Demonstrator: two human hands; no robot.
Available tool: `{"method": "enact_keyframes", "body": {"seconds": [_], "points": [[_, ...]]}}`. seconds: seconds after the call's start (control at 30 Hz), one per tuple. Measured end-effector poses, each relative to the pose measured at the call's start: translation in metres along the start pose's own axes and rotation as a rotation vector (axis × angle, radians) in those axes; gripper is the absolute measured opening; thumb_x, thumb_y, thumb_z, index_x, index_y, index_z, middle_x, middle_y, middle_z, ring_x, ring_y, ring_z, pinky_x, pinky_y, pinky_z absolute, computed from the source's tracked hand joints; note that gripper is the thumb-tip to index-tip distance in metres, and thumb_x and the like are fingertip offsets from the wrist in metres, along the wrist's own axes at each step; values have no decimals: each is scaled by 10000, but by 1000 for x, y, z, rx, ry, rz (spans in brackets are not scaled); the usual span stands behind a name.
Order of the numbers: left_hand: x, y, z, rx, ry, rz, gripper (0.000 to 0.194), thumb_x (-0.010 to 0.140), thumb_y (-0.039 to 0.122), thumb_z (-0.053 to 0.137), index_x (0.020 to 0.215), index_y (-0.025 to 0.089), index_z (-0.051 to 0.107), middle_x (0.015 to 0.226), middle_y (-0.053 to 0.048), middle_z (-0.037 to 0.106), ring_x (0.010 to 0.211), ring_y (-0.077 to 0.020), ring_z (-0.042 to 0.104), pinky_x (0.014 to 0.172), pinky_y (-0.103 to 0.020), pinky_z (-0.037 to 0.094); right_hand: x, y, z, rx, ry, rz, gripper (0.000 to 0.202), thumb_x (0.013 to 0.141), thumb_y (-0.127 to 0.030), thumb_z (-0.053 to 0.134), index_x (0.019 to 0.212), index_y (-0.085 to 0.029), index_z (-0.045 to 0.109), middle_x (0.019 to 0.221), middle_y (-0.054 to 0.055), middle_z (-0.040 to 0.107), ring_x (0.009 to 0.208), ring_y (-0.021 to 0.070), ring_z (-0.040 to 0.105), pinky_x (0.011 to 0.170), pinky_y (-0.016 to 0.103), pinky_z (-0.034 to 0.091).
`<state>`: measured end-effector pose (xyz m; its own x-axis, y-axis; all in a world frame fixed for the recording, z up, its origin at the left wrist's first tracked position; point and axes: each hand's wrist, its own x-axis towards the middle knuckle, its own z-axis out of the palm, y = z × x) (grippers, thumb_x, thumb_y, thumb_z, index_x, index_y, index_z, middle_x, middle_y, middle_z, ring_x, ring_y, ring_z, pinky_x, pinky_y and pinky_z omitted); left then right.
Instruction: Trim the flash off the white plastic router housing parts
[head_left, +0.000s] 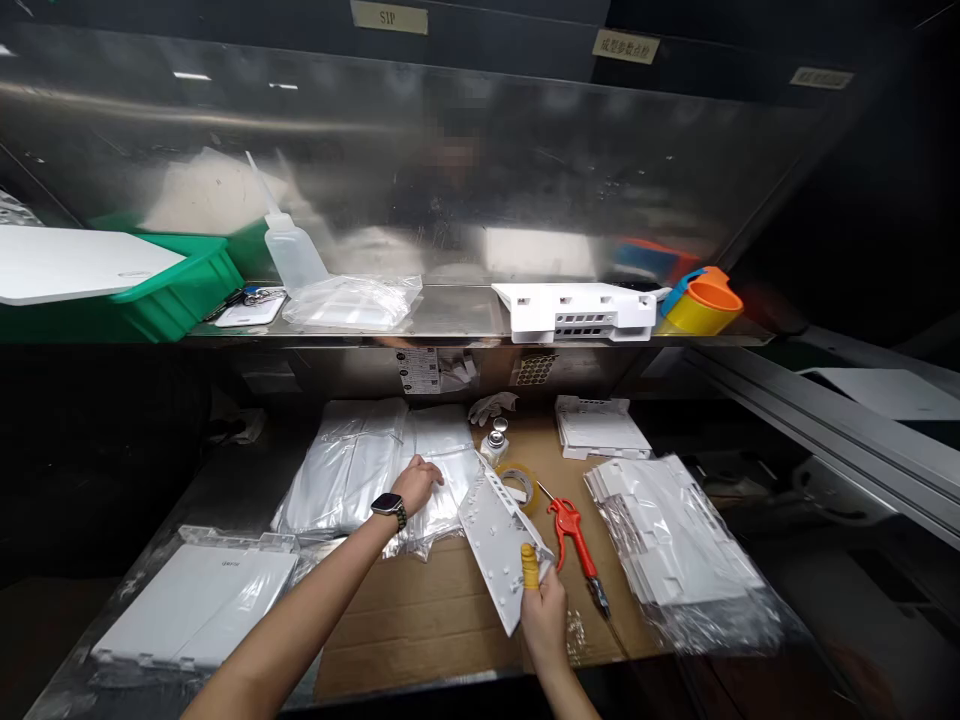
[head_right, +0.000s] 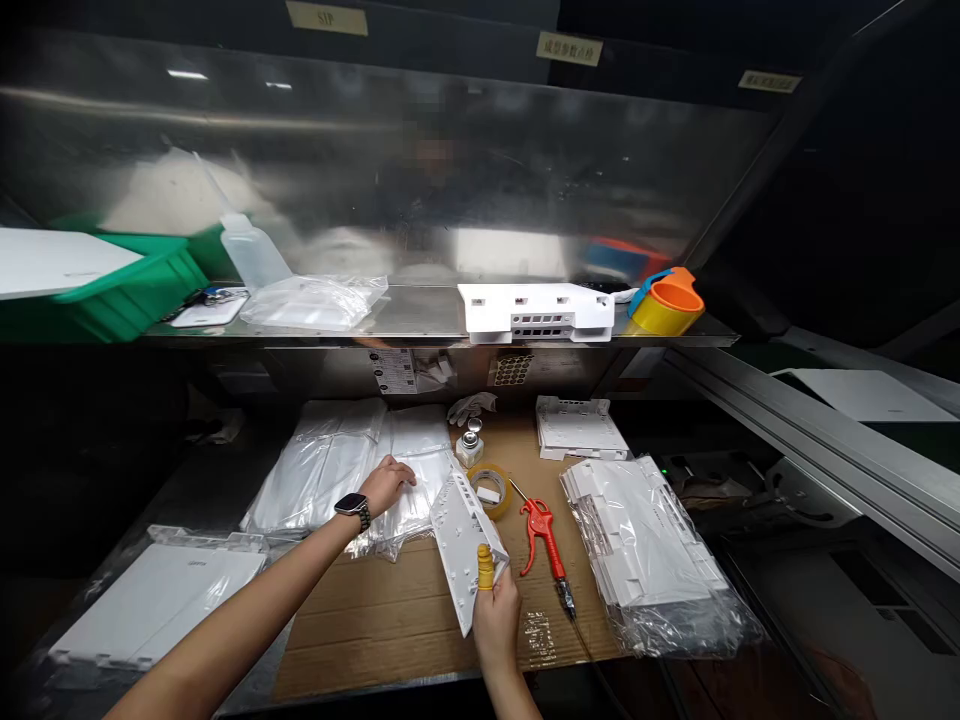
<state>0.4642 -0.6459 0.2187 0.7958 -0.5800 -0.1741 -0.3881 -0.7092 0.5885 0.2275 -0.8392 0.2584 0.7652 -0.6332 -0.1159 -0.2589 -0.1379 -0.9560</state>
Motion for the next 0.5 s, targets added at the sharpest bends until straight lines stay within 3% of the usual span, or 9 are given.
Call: {"method": "enact_keyframes", "body": {"seconds": [0.1,0.23,0.5], "points": [[-11,11,18,20,-77,-42,360,938,386,660,1229,177,622,1230,-96,652,1088,-257,644,937,-496,554,1,2,1,-3,39,-11,741,790,-872,470,820,-170,705,628,89,691,720,262,678,609,297,527],[-19,17,43,-16,-123,-130,354,948,370,650,1240,173,613,1207,-91,661,1056,-246,658,926,-487,561,4,8,0,-2,64,-16,740,775,-860,503,847,-151,703,694,118,732,694,260,691,582,293,530],[13,-8,31,-212,-221,-300,286,947,370,660,1132,153,649,1077,-65,690,889,-189,682,773,-381,604,5,10,-3,9,14,-73,689,838,-796,506,935,-149,722,836,159,776,803,280,734,746,333,594]]}}
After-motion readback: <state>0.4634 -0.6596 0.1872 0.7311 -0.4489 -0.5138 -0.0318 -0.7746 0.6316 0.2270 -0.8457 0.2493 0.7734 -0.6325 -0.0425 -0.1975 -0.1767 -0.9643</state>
